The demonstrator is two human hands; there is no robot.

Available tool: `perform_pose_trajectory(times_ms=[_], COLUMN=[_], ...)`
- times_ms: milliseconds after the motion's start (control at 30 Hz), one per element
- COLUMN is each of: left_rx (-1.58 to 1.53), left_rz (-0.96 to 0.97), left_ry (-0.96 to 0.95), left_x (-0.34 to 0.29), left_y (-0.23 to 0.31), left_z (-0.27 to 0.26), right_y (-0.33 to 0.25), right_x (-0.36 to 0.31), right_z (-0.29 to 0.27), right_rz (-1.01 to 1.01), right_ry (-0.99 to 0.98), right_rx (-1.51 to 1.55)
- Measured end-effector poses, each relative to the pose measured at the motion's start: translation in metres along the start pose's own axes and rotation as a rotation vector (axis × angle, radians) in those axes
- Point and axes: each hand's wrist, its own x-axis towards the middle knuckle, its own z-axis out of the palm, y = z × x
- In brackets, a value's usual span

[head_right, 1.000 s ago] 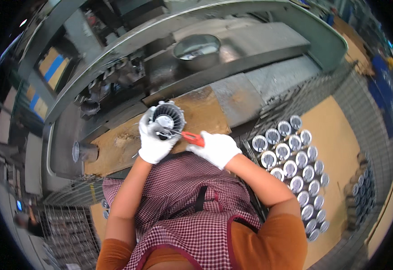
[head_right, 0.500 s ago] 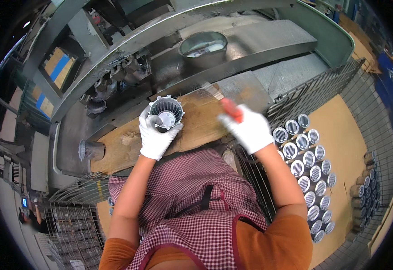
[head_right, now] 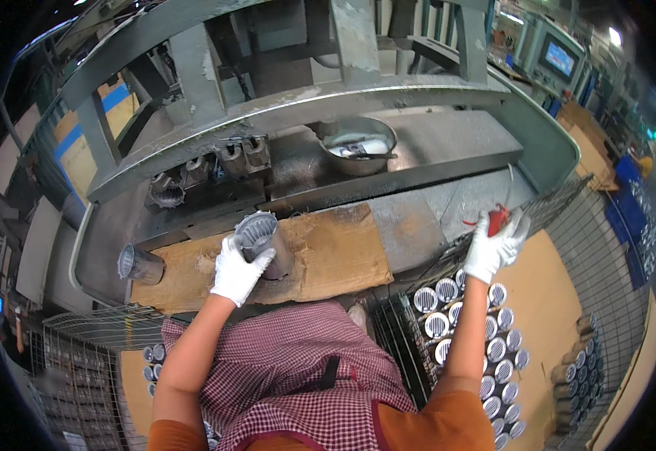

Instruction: The recorder uses a specialized press and deburring tool to process cylindrical metal components in a factory environment.

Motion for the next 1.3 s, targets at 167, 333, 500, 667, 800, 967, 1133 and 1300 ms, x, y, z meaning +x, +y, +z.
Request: perform_pose_trajectory(times_ms=[167,333,500,667,800,967,1133,1300], left_rx=[0.093,0.154,0.163,0.176,0.16,0.159,0.131,0.146], left_rz=[0.059,0.06,0.073,0.091,0.092,0.111,0.129,0.13], left_ry=[-0.127,-0.202,-0.282,-0.263,-0.279,-0.222,-0.21,-0.207], left_x=[0.004,0.007,0.008,0.006,0.007,0.005,0.005,0.005], left_y=[0.005,0.011,0.008,0.0,0.004,-0.007,-0.004,-0.004], left_z=[-0.014,-0.027,-0.031,-0.025,-0.026,-0.019,-0.019,-0.022], right_y=[-0.121,-0.197,-0.203,-0.185,-0.188,-0.251,-0.32,-0.369], right_x=[0.009,0.009,-0.012,-0.043,-0.056,-0.077,-0.083,-0.076], right_z=[-0.031,0.008,0.031,0.031,0.03,-0.008,-0.03,0.0], right_rz=[-0.493,-0.404,-0.515,-0.51,-0.363,-0.293,-0.625,-0.708], right_ry=[-0.242,-0.656,-0.684,-0.505,-0.496,-0.628,-0.664,-0.653], right_rx=[0.455,0.251,0.346,0.524,0.822,1.216,1.155,0.825])
